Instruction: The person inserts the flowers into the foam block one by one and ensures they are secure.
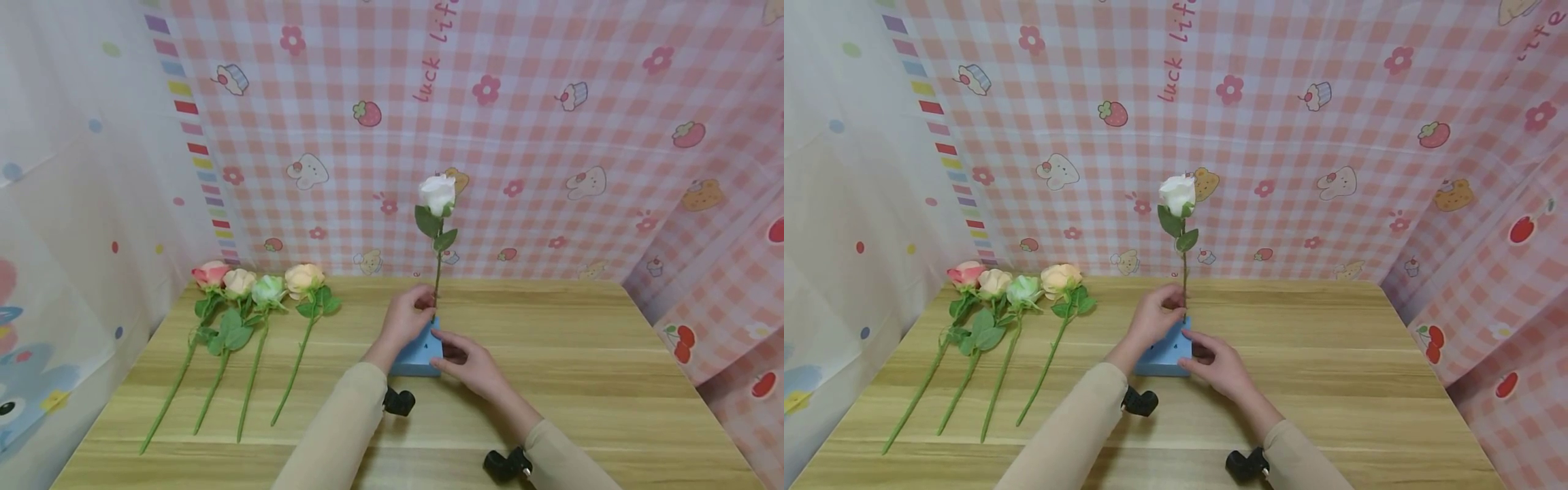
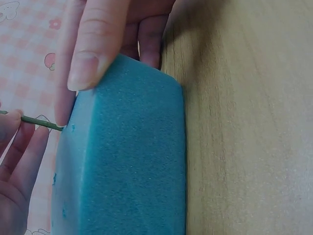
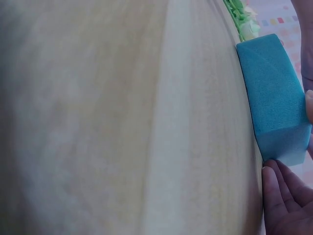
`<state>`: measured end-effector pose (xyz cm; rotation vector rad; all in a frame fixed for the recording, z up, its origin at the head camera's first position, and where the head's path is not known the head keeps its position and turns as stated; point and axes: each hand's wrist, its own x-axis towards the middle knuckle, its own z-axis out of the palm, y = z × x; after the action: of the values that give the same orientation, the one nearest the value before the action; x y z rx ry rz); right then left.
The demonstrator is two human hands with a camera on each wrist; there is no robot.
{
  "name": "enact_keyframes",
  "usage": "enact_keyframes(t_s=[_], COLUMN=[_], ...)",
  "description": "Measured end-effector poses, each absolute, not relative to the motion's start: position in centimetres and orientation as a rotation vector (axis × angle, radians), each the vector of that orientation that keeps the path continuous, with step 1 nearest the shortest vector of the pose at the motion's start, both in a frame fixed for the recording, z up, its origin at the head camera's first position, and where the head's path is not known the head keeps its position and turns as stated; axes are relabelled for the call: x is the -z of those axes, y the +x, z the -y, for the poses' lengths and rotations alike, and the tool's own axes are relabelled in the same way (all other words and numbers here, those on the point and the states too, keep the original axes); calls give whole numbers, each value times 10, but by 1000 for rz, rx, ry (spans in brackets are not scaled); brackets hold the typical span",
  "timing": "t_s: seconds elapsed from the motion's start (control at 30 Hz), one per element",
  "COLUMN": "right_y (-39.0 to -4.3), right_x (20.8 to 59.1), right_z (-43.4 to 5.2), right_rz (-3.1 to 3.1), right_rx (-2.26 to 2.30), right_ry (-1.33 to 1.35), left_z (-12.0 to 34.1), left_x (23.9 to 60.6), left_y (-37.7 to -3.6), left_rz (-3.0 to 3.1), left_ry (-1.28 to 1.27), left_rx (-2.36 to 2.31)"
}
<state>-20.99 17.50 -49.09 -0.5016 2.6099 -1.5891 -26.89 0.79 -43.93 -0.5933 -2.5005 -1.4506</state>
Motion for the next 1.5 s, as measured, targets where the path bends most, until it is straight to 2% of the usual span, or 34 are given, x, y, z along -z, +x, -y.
enact_keyframes(t_s=[0.83, 1.5], right_y=[-209, -208], right_x=[493, 489], right_z=[-172, -173], right_rz=[-2665, -2588], right_rx=[1581, 1593], right_ry=[-525, -463], left_z=[3, 18], left_x=[461, 447], left_y=[-259, -236], left_rz=[2505, 2512], left_ry=[-530, -485], left_rx=[1569, 1704])
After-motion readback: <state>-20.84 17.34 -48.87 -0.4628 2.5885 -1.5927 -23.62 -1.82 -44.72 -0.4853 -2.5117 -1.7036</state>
